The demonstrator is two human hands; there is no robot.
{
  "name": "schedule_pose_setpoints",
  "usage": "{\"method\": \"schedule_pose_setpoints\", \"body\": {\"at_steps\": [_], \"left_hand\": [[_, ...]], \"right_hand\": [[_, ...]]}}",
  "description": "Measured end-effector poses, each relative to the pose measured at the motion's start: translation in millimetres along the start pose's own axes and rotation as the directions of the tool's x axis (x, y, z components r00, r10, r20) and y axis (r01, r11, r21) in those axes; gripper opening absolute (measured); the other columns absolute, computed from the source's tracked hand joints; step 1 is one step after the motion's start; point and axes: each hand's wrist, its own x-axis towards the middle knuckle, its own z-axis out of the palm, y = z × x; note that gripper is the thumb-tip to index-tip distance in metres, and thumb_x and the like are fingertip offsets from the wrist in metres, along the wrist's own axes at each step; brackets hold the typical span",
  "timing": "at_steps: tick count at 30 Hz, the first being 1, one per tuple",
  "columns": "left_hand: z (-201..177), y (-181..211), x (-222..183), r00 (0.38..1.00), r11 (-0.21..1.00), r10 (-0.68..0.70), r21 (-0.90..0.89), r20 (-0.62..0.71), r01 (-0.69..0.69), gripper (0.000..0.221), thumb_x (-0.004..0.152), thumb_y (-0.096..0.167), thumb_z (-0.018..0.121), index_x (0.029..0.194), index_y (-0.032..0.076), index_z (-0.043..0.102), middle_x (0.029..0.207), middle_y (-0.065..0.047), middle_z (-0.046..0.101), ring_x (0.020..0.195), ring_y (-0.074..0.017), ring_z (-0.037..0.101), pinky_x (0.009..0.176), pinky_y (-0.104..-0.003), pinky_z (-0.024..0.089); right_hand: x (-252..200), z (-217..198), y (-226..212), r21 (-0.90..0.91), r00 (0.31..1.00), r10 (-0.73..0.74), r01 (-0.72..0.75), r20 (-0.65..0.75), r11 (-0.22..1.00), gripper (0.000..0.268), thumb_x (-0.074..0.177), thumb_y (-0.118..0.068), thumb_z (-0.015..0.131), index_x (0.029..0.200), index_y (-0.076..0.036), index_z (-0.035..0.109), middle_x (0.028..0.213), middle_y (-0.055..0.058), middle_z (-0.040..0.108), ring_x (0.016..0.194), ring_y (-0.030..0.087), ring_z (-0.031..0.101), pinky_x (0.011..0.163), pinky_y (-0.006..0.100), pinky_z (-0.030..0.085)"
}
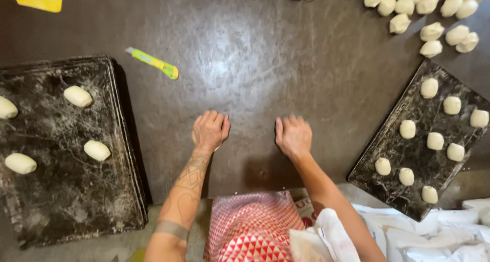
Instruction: The person rolls small dough portions into cylinders by hand and places them onto a metal baking tray before applying a yellow liquid to each one using a brush.
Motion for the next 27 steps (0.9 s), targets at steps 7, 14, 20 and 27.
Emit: {"method": "schedule_pose_setpoints", "body": {"at_steps": [7, 14, 20, 27], "left_hand": [[5.1, -10.3, -5.8, 0.998, 0.993, -0.065, -0.100, 0.019, 0.067, 0.030, 0.092, 0.020, 0.070, 0.069, 0.008, 0.053, 0.074, -0.009, 0.051, 0.074, -0.0310, 0.055, 0.065, -0.045, 0.043], [3.1, -7.4, -4.3, 0.997, 0.993, -0.059, -0.102, -0.052, 0.054, 0.028, 0.093, 0.020, 0.069, 0.072, 0.008, 0.054, 0.076, -0.010, 0.053, 0.075, -0.0326, 0.056, 0.066, -0.046, 0.044], [8.2, -27.1, -10.6, 0.999, 0.936, -0.043, -0.352, -0.028, 0.030, 0.027, 0.092, 0.019, 0.063, 0.072, 0.004, 0.054, 0.075, -0.014, 0.053, 0.073, -0.0373, 0.055, 0.065, -0.048, 0.044], [-9.5, -13.1, -22.0, 0.945, 0.986, -0.157, -0.009, 0.286, 0.167, 0.046, 0.097, 0.039, 0.065, 0.064, 0.006, 0.065, 0.068, -0.017, 0.063, 0.065, -0.0393, 0.062, 0.059, -0.049, 0.047]], "right_hand": [[7.8, 9.2, 15.6, 0.278, 0.996, 0.073, -0.081, 0.041, 0.957, 0.035, 0.097, -0.023, 0.063, 0.066, -0.008, 0.061, 0.071, 0.013, 0.059, 0.072, 0.034, 0.059, 0.068, 0.047, 0.047], [-4.6, 1.2, -4.2, 0.001, 0.995, -0.062, 0.062, -0.080, 0.998, 0.024, 0.093, -0.020, 0.064, 0.072, -0.008, 0.060, 0.079, 0.012, 0.059, 0.078, 0.033, 0.058, 0.069, 0.045, 0.045], [-3.1, 15.0, 8.0, 0.054, 1.000, 0.010, -0.011, 0.021, 0.998, 0.032, 0.097, -0.024, 0.064, 0.067, -0.010, 0.062, 0.071, 0.010, 0.059, 0.071, 0.033, 0.059, 0.065, 0.046, 0.046], [-20.0, 4.6, 0.8, -0.001, 1.000, -0.011, 0.011, 0.011, 1.000, 0.033, 0.098, -0.026, 0.066, 0.069, -0.011, 0.060, 0.073, 0.008, 0.058, 0.071, 0.031, 0.060, 0.066, 0.044, 0.047]]}}
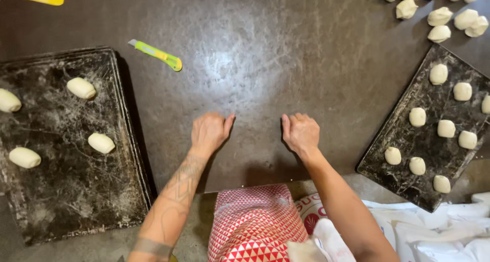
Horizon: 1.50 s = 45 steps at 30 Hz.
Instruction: The person rolls small dough portions into cylinders by hand and places them onto a metal baking tray before applying a yellow liquid to each one using a brush.
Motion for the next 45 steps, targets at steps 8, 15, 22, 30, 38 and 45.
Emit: {"method": "schedule_pose_setpoints", "body": {"at_steps": [8, 15, 22, 30, 38, 45], "left_hand": [[3.4, 10.5, -22.1, 0.982, 0.983, -0.094, 0.169, 0.167, 0.065, 0.037, 0.099, 0.040, 0.063, 0.086, 0.007, 0.073, 0.096, -0.015, 0.072, 0.097, -0.0336, 0.067, 0.083, -0.048, 0.053], [-33.6, 34.2, -152.6, 0.959, 0.992, 0.024, 0.115, 0.282, -0.058, 0.078, 0.094, 0.046, 0.058, 0.157, 0.007, 0.035, 0.167, -0.015, 0.027, 0.153, -0.0373, 0.024, 0.123, -0.057, 0.018], [-3.6, 24.6, -26.5, 0.987, 0.968, -0.024, 0.249, 0.158, -0.017, 0.078, 0.092, 0.061, 0.054, 0.158, 0.022, 0.037, 0.167, -0.020, 0.018, 0.152, -0.0497, 0.014, 0.115, -0.076, 0.009], [-11.2, 41.8, -2.5, 0.993, 0.962, -0.080, 0.269, 0.090, 0.053, 0.073, 0.101, 0.059, 0.050, 0.163, 0.021, 0.038, 0.172, -0.016, 0.018, 0.155, -0.0496, 0.013, 0.117, -0.076, 0.007], [-34.3, 41.1, -100.4, 0.977, 0.981, 0.023, 0.183, 0.213, -0.063, 0.080, 0.087, 0.058, 0.059, 0.156, 0.021, 0.040, 0.166, -0.021, 0.020, 0.151, -0.0535, 0.013, 0.117, -0.076, 0.010], [-14.1, -19.4, 43.4, 0.988, 0.987, -0.106, 0.106, -0.112, 0.118, 0.074, 0.103, 0.039, 0.056, 0.165, 0.006, 0.033, 0.171, -0.029, 0.014, 0.157, -0.0527, 0.010, 0.124, -0.070, 0.006]], "right_hand": [[9.8, -7.5, -4.3, 0.070, 0.995, -0.030, 0.024, 0.093, 0.997, 0.025, 0.091, -0.025, 0.065, 0.103, -0.003, 0.066, 0.111, 0.020, 0.061, 0.112, 0.040, 0.056, 0.095, 0.054, 0.044], [-138.9, -60.5, -26.3, 0.188, 0.959, -0.096, 0.046, 0.267, 0.981, 0.074, 0.093, -0.036, 0.058, 0.154, 0.000, 0.037, 0.164, 0.023, 0.030, 0.150, 0.051, 0.025, 0.122, 0.063, 0.020], [-13.8, -17.7, -18.2, -0.067, 0.970, 0.094, -0.081, 0.222, 0.994, 0.076, 0.092, -0.050, 0.057, 0.155, -0.012, 0.040, 0.165, 0.023, 0.021, 0.150, 0.050, 0.018, 0.115, 0.075, 0.009], [25.1, -6.5, -15.9, -0.141, 0.979, 0.095, -0.070, 0.183, 0.988, 0.076, 0.103, -0.046, 0.051, 0.165, -0.004, 0.033, 0.171, 0.023, 0.020, 0.156, 0.050, 0.017, 0.119, 0.075, 0.007], [-94.6, -34.7, -4.7, 0.096, 0.954, -0.024, -0.004, 0.298, 0.995, 0.076, 0.095, -0.047, 0.056, 0.157, -0.007, 0.038, 0.168, 0.022, 0.023, 0.151, 0.057, 0.018, 0.121, 0.071, 0.014], [78.6, 9.7, 61.6, 0.020, 0.983, 0.182, -0.182, 0.010, 0.983, 0.076, 0.103, -0.038, 0.054, 0.166, -0.004, 0.030, 0.172, 0.027, 0.015, 0.159, 0.048, 0.013, 0.123, 0.072, 0.003]]}}
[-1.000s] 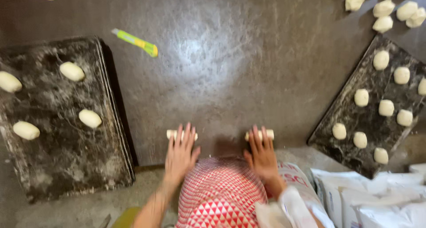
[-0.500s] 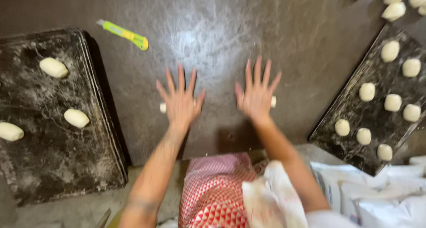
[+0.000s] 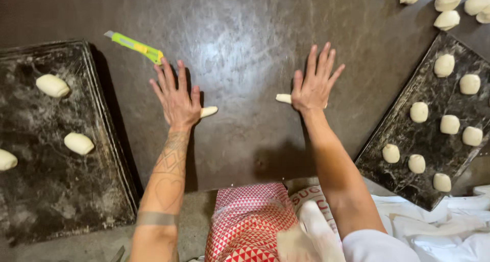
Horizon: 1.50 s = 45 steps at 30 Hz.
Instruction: The person rolls small dough portions into cylinders by hand and places them onto a metal baking tray before applying a yellow liquid to each one using a brush.
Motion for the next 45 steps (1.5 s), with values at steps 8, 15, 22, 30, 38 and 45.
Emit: {"method": "schedule_pose_setpoints", "body": {"at_steps": [8, 15, 22, 30, 38, 45], "left_hand": [[-25.7, 30.9, -157.4, 0.967, 0.973, 0.146, 0.146, 0.207, -0.178, 0.068, 0.089, 0.015, 0.061, 0.154, 0.000, 0.045, 0.164, -0.020, 0.041, 0.151, -0.0358, 0.038, 0.122, -0.056, 0.029], [-31.2, 12.2, -161.9, 0.982, 0.932, -0.078, -0.363, -0.172, 0.010, 0.036, 0.099, 0.009, 0.073, 0.133, 0.000, 0.066, 0.123, -0.016, 0.068, 0.112, -0.0348, 0.065, 0.097, -0.042, 0.053], [-21.4, 24.7, -179.5, 0.960, 0.931, -0.201, -0.343, -0.193, 0.127, 0.033, 0.091, 0.015, 0.078, 0.118, -0.002, 0.069, 0.124, -0.019, 0.065, 0.114, -0.0386, 0.061, 0.098, -0.045, 0.051], [-7.1, 39.0, -43.3, 0.918, 0.970, -0.220, -0.174, -0.329, 0.170, 0.049, 0.109, 0.024, 0.056, 0.152, 0.002, 0.050, 0.163, -0.027, 0.034, 0.152, -0.0467, 0.030, 0.126, -0.056, 0.027], [6.9, 34.4, -47.4, 0.974, 0.952, -0.202, -0.213, 0.099, 0.219, 0.068, 0.102, 0.052, 0.045, 0.159, 0.014, 0.041, 0.168, -0.016, 0.029, 0.160, -0.0374, 0.021, 0.131, -0.060, 0.013], [15.4, 45.4, -51.8, 0.999, 0.999, -0.030, 0.037, 0.034, 0.029, 0.076, 0.093, 0.050, 0.054, 0.155, 0.008, 0.041, 0.163, -0.027, 0.022, 0.151, -0.0464, 0.014, 0.117, -0.066, 0.010]], "right_hand": [[-142.9, -49.2, -37.7, 0.123, 0.984, -0.180, 0.177, 0.010, 0.976, 0.064, 0.079, -0.015, 0.062, 0.141, 0.002, 0.053, 0.149, 0.026, 0.046, 0.135, 0.051, 0.041, 0.114, 0.062, 0.029], [-155.5, -56.5, -37.0, 0.345, 0.998, 0.016, 0.007, -0.063, 0.938, 0.031, 0.099, -0.010, 0.073, 0.127, -0.008, 0.059, 0.116, 0.014, 0.062, 0.108, 0.036, 0.063, 0.095, 0.045, 0.052], [-188.7, -75.5, -58.2, 0.364, 0.995, 0.076, -0.092, 0.058, 0.927, 0.047, 0.092, -0.013, 0.071, 0.136, -0.001, 0.060, 0.111, 0.020, 0.059, 0.095, 0.040, 0.063, 0.079, 0.048, 0.054], [-46.6, -28.6, -72.5, 0.037, 0.940, 0.041, -0.030, -0.339, 0.999, 0.050, 0.104, -0.018, 0.056, 0.151, -0.003, 0.051, 0.157, 0.021, 0.049, 0.144, 0.047, 0.044, 0.121, 0.063, 0.025], [-57.8, 16.6, -62.0, 0.267, 1.000, 0.008, -0.012, 0.014, 0.964, 0.058, 0.100, -0.033, 0.054, 0.150, -0.006, 0.050, 0.162, 0.017, 0.044, 0.151, 0.041, 0.038, 0.127, 0.062, 0.023], [-67.3, 21.0, -68.9, 0.015, 0.999, -0.012, 0.013, -0.034, 1.000, 0.065, 0.093, -0.031, 0.058, 0.149, 0.001, 0.049, 0.159, 0.026, 0.037, 0.144, 0.045, 0.034, 0.118, 0.066, 0.018]]}}
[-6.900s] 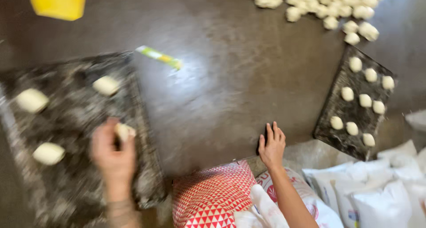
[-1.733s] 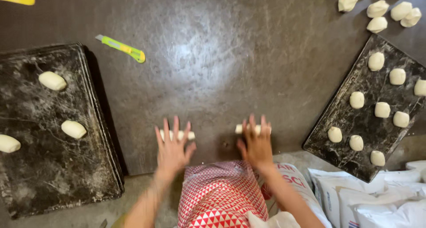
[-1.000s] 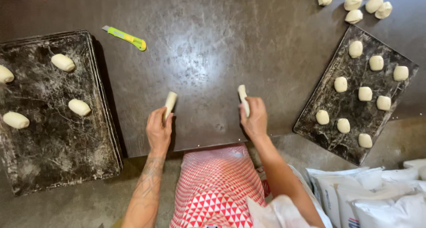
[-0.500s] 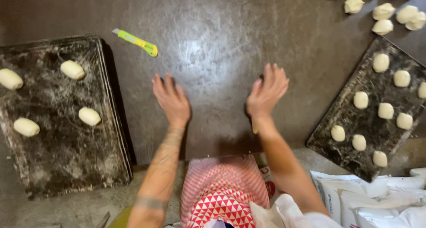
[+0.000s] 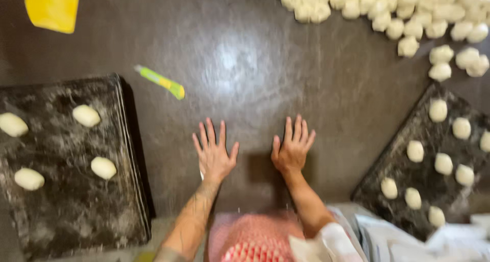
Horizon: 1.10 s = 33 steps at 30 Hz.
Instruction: The person rolls small dough portions into cylinders by hand and places them onto a metal baking tray before applying a yellow liquid to each one using a brush.
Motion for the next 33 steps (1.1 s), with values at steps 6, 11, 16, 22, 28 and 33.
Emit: {"method": "schedule_pose_setpoints", "body": {"at_steps": [6, 11, 16, 22, 28, 33], "left_hand": [[-5.1, -9.8, -26.0, 0.981, 0.976, -0.097, 0.209, 0.171, 0.060, 0.076, 0.096, 0.041, 0.056, 0.160, 0.006, 0.036, 0.169, -0.025, 0.022, 0.157, -0.0476, 0.014, 0.126, -0.058, 0.012], [-1.5, -10.7, -23.6, 0.996, 0.990, -0.065, -0.123, 0.059, 0.071, 0.076, 0.094, 0.042, 0.057, 0.157, 0.005, 0.037, 0.166, -0.027, 0.025, 0.155, -0.0450, 0.018, 0.124, -0.061, 0.013], [-11.4, -15.8, -39.4, 0.972, 0.933, -0.218, -0.310, -0.084, 0.182, 0.072, 0.094, 0.039, 0.058, 0.154, 0.005, 0.037, 0.168, -0.025, 0.025, 0.161, -0.0445, 0.017, 0.132, -0.057, 0.015], [-5.5, -22.6, -53.0, 0.999, 0.984, -0.051, -0.174, -0.004, 0.049, 0.077, 0.098, 0.044, 0.055, 0.159, 0.003, 0.034, 0.168, -0.027, 0.024, 0.156, -0.0438, 0.020, 0.126, -0.059, 0.015], [-5.6, -20.1, -88.7, 0.993, 0.989, -0.107, 0.105, 0.046, 0.101, 0.076, 0.095, 0.046, 0.057, 0.158, 0.009, 0.034, 0.165, -0.027, 0.020, 0.152, -0.0460, 0.019, 0.121, -0.062, 0.016], [5.0, -24.3, -95.3, 0.994, 0.992, -0.082, 0.107, 0.075, 0.074, 0.076, 0.095, 0.045, 0.057, 0.162, 0.016, 0.033, 0.169, -0.021, 0.022, 0.156, -0.0413, 0.020, 0.124, -0.061, 0.015]], "right_hand": [[-31.1, -0.2, 9.4, 0.044, 0.980, 0.164, -0.160, -0.110, 0.986, 0.061, 0.102, -0.022, 0.053, 0.156, 0.003, 0.040, 0.164, 0.024, 0.036, 0.154, 0.044, 0.031, 0.127, 0.064, 0.018], [-20.0, -1.1, 8.6, 0.091, 0.991, 0.133, -0.134, 0.021, 0.987, 0.063, 0.099, -0.026, 0.052, 0.155, -0.001, 0.041, 0.162, 0.020, 0.039, 0.151, 0.041, 0.033, 0.125, 0.062, 0.019], [-37.7, -9.7, 3.3, 0.143, 0.937, 0.341, -0.328, -0.078, 0.934, 0.063, 0.106, -0.023, 0.043, 0.163, 0.000, 0.033, 0.170, 0.021, 0.033, 0.157, 0.043, 0.028, 0.130, 0.062, 0.014], [-46.6, -9.9, 7.3, 0.037, 0.970, 0.231, -0.234, 0.071, 0.972, 0.074, 0.096, -0.036, 0.052, 0.159, 0.000, 0.035, 0.166, 0.027, 0.026, 0.153, 0.047, 0.023, 0.124, 0.063, 0.013], [-81.7, -20.6, 7.2, -0.095, 0.974, 0.207, -0.198, 0.095, 0.976, 0.075, 0.099, -0.042, 0.050, 0.160, 0.000, 0.034, 0.167, 0.028, 0.022, 0.154, 0.048, 0.021, 0.123, 0.066, 0.009], [-82.5, -20.7, 12.7, -0.097, 0.979, 0.164, -0.153, 0.119, 0.983, 0.078, 0.097, -0.043, 0.052, 0.160, 0.000, 0.034, 0.168, 0.028, 0.022, 0.154, 0.048, 0.020, 0.123, 0.067, 0.010]]}}
